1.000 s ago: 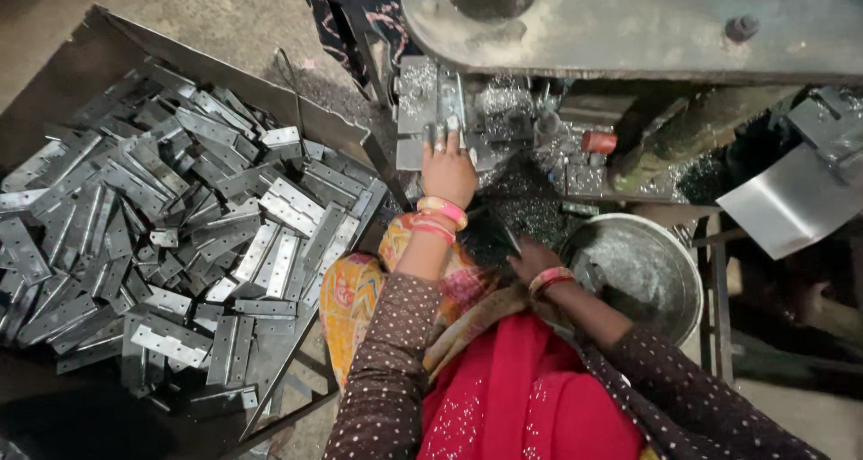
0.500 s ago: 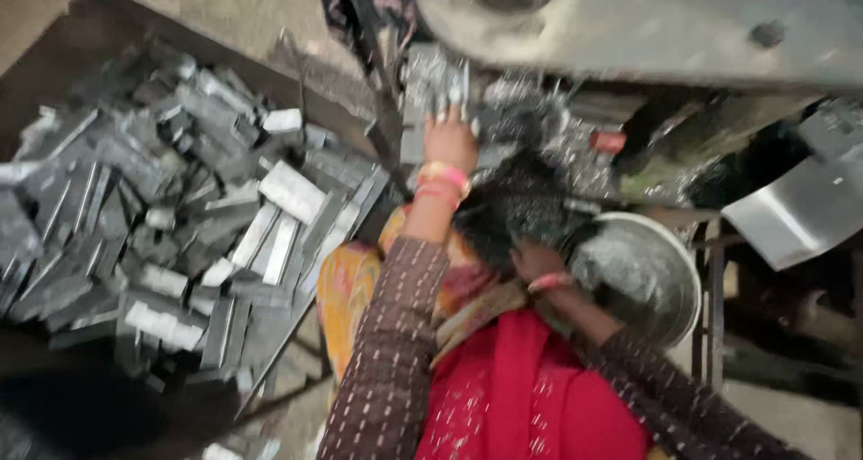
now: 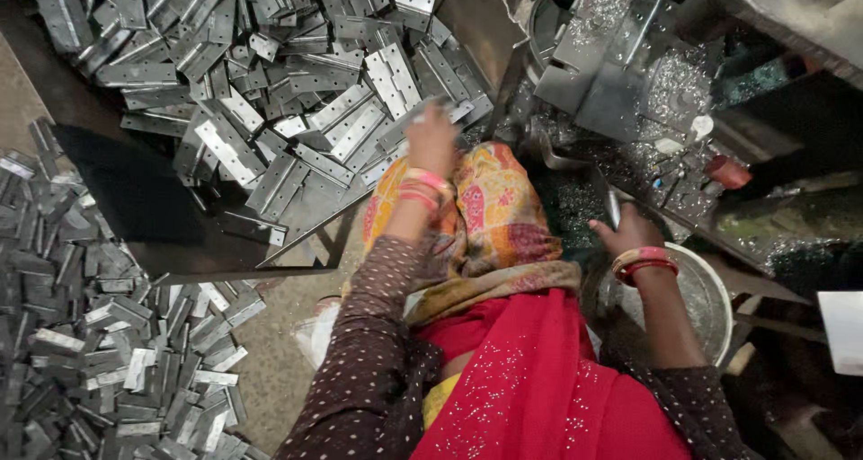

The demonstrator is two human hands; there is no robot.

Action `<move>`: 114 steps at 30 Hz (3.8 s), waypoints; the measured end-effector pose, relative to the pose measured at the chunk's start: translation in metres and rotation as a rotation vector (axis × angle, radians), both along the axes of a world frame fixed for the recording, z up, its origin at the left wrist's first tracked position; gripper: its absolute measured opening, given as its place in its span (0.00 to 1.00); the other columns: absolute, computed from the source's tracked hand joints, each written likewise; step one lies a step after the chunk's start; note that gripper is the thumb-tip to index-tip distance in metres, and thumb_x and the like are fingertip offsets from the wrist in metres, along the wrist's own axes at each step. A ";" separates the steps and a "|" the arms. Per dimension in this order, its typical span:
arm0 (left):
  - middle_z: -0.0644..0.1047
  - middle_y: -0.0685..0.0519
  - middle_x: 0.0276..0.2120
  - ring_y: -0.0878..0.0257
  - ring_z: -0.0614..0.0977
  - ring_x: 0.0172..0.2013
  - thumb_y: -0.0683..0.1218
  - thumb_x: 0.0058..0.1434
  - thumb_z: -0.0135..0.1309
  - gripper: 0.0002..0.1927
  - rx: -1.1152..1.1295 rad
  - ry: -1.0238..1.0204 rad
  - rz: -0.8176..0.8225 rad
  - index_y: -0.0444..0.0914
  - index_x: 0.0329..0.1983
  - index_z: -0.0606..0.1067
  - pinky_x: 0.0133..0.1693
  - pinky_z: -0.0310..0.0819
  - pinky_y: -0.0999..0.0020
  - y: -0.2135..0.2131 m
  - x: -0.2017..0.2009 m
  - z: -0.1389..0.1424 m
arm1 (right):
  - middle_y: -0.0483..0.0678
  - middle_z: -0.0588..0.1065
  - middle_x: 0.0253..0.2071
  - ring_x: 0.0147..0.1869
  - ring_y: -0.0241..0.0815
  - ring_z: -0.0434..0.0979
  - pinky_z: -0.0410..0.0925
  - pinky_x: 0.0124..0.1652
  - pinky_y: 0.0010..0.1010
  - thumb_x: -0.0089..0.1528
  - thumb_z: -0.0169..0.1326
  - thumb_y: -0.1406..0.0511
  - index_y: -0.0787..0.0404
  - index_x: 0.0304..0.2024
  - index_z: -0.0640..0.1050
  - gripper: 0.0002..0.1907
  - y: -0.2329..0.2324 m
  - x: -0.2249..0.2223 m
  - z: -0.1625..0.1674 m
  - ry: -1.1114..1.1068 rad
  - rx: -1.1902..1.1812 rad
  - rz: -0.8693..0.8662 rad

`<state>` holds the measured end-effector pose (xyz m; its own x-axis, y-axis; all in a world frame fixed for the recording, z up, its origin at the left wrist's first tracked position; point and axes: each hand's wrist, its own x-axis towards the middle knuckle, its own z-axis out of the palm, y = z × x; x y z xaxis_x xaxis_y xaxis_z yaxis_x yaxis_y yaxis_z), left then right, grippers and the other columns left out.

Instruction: The person operates a manual press machine to process metal brackets. They pick brackets from a bin, place them under the press, activate the machine, and then remove the processed items.

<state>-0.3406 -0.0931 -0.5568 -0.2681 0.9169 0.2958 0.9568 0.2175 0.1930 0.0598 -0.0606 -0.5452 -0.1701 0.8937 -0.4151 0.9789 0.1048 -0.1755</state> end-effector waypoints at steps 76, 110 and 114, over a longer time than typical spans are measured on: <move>0.72 0.46 0.64 0.49 0.69 0.66 0.53 0.65 0.46 0.20 -0.062 0.021 -0.374 0.39 0.48 0.82 0.65 0.56 0.44 0.101 0.184 0.053 | 0.65 0.78 0.43 0.48 0.67 0.80 0.72 0.48 0.54 0.60 0.59 0.47 0.65 0.51 0.70 0.31 -0.022 -0.023 0.017 0.145 0.000 -0.063; 0.76 0.43 0.57 0.45 0.74 0.61 0.48 0.66 0.47 0.19 0.126 -0.061 -0.339 0.30 0.50 0.79 0.64 0.59 0.48 0.109 0.182 0.069 | 0.66 0.78 0.40 0.45 0.68 0.80 0.72 0.43 0.53 0.58 0.61 0.51 0.66 0.49 0.72 0.28 -0.024 -0.026 0.018 0.208 0.087 -0.014; 0.76 0.41 0.55 0.45 0.74 0.60 0.46 0.65 0.47 0.22 0.153 -0.127 -0.300 0.28 0.57 0.76 0.66 0.58 0.50 0.109 0.184 0.061 | 0.64 0.79 0.41 0.47 0.66 0.80 0.72 0.46 0.51 0.56 0.63 0.50 0.64 0.47 0.73 0.29 -0.016 -0.030 0.035 0.251 0.024 0.001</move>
